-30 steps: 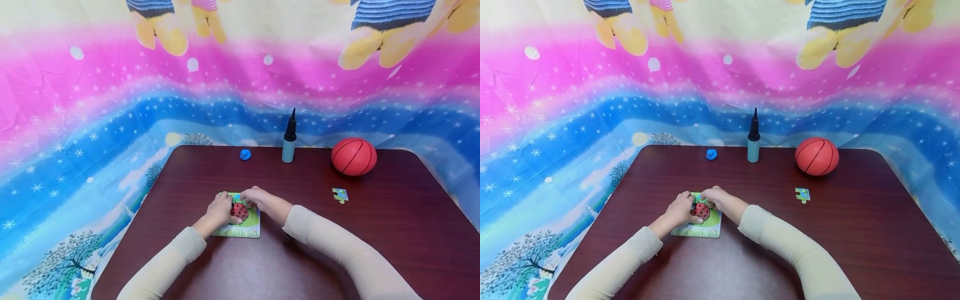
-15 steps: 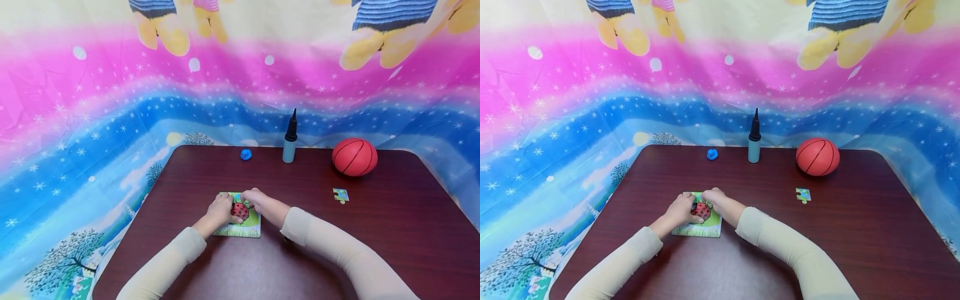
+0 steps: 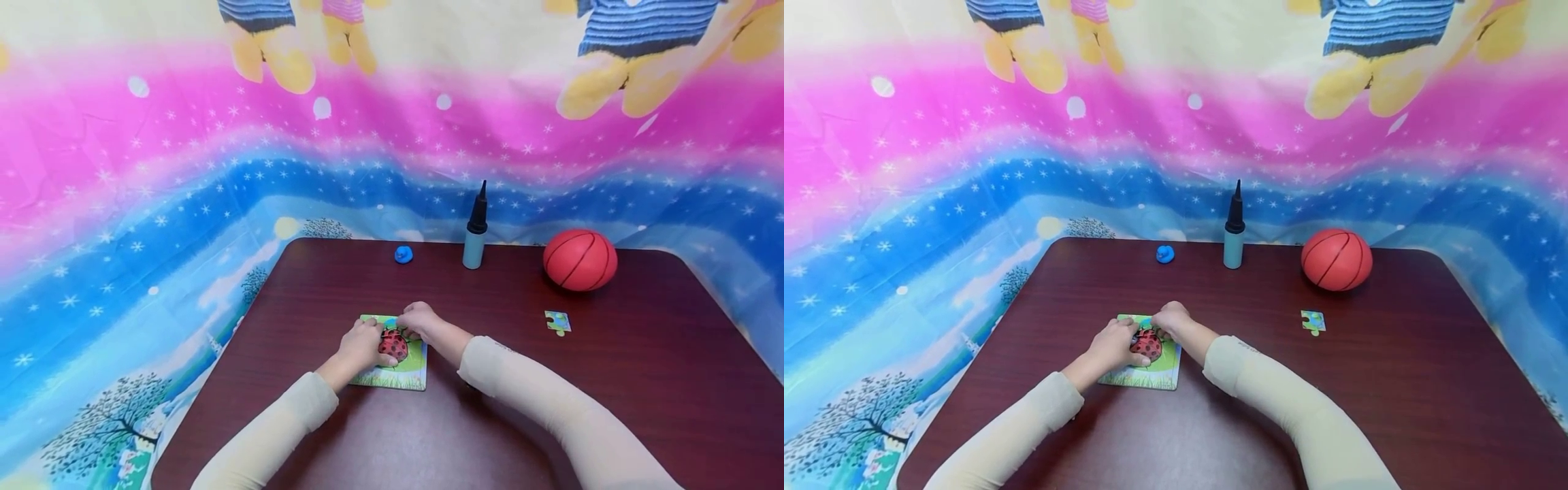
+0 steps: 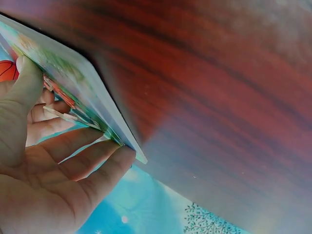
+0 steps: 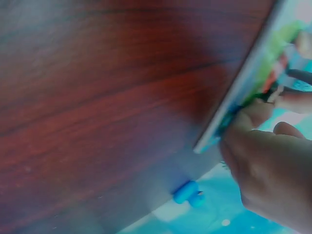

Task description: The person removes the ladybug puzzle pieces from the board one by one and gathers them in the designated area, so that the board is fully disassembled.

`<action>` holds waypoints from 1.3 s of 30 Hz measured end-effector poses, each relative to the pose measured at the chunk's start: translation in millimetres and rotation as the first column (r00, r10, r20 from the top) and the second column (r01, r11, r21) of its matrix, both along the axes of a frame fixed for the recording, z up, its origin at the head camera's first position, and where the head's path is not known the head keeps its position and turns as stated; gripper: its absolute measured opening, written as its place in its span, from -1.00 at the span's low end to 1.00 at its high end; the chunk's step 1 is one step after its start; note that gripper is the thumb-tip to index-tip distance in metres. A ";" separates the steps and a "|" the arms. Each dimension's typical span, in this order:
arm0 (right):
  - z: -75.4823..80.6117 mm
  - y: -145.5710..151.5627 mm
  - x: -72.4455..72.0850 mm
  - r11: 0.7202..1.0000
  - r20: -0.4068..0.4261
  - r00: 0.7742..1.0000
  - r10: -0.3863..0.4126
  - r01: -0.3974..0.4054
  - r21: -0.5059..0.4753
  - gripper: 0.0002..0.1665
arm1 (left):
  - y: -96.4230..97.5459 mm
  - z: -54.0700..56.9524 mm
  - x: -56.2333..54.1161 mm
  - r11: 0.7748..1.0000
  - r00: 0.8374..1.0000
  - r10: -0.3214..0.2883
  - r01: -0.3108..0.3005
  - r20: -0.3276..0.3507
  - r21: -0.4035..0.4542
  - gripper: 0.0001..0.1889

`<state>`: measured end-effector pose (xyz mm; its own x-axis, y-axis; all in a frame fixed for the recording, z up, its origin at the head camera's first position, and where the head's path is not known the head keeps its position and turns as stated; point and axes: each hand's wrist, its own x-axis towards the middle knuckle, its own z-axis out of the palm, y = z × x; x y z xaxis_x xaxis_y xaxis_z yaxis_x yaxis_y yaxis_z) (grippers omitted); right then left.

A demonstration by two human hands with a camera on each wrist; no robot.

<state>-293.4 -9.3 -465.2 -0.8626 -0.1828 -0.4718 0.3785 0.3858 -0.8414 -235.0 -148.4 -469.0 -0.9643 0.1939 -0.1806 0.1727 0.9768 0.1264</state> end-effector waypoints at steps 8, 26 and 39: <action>-17.1 12.4 -6.2 0.996 -0.024 0.997 -0.071 0.070 -0.059 -0.71 | 4.6 -3.5 1.3 1.000 1.000 -0.022 0.021 -0.009 -0.016 -0.11; -3.4 122.8 -33.1 0.972 -0.185 0.978 -0.093 0.130 0.197 -0.79 | 1.3 -3.9 2.4 1.000 1.000 0.000 0.000 -0.005 0.000 -0.18; -10.2 165.4 -34.5 0.735 -0.300 0.936 0.186 0.070 0.674 -0.83 | 8.0 3.9 10.5 0.997 0.997 -0.019 0.013 0.071 0.082 -0.06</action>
<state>-328.0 156.0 -475.4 -0.9830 0.0133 -0.1832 0.0906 0.9026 -0.4209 -224.5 -140.4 -465.1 -0.9461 0.2260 -0.2319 0.1758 0.9600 0.2181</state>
